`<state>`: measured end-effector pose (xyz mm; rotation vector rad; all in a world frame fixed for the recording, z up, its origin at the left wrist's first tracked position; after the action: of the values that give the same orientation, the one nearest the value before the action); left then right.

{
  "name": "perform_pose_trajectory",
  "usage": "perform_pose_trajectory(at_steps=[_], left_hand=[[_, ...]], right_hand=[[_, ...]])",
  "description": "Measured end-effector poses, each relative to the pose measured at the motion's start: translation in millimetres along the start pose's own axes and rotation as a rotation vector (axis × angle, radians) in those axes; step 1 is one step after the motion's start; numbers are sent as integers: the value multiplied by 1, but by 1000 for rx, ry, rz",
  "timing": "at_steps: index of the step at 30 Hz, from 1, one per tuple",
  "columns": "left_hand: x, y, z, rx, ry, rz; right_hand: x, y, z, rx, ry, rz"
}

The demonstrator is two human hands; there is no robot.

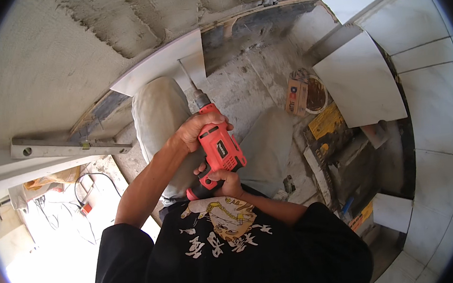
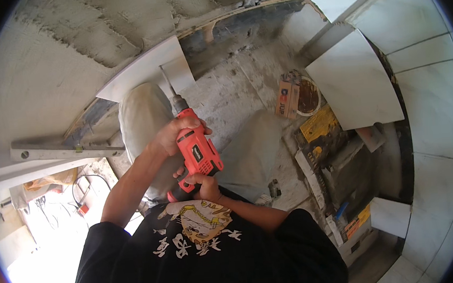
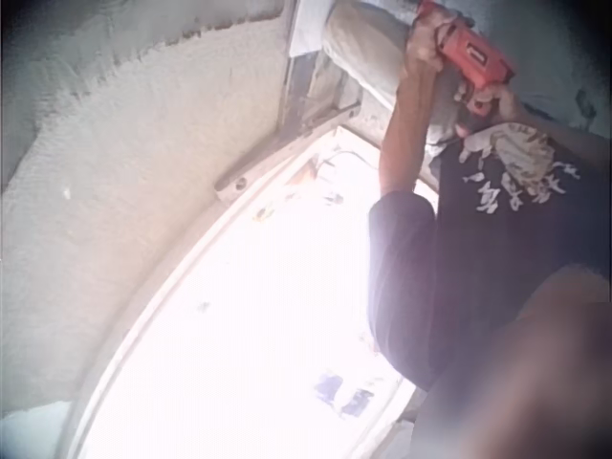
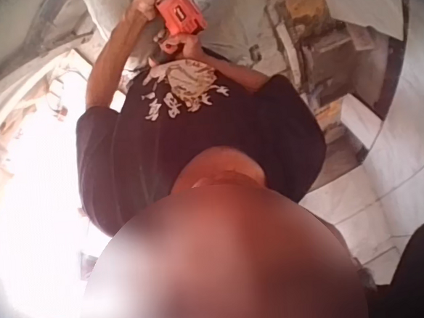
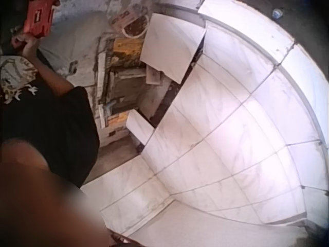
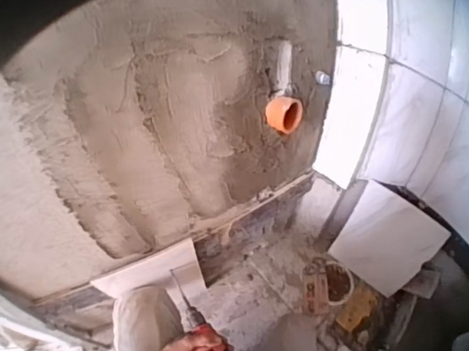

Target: Drill a hole into a wall tile using a power drill and prepare for installation.

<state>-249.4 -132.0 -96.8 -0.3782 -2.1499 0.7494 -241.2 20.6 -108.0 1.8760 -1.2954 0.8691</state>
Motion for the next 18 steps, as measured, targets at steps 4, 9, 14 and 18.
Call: perform_pose_trajectory(at_steps=[4,9,14,18], left_hand=[[-7,3,3,11,-3,20],[-4,1,4,30,-13,33],[-1,0,3,4,-14,38],[-1,-1,3,17,-22,47]], right_hand=[[-3,0,0,-10,-15,8],[3,8,-4,-44,-79,-37],[7,11,-7,-53,-96,-31],[3,9,-4,-45,-81,-30]])
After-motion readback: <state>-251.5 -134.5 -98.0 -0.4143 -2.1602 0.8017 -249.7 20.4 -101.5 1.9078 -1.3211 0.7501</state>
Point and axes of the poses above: each hand's wrist, its own z-axis towards the middle knuckle, its own x-axis out of the palm, y = z × x, the point moved 5 cm from there along z, towards the middle knuckle, and after that the axes turned 15 degrees about x, right-handed, at the moved point
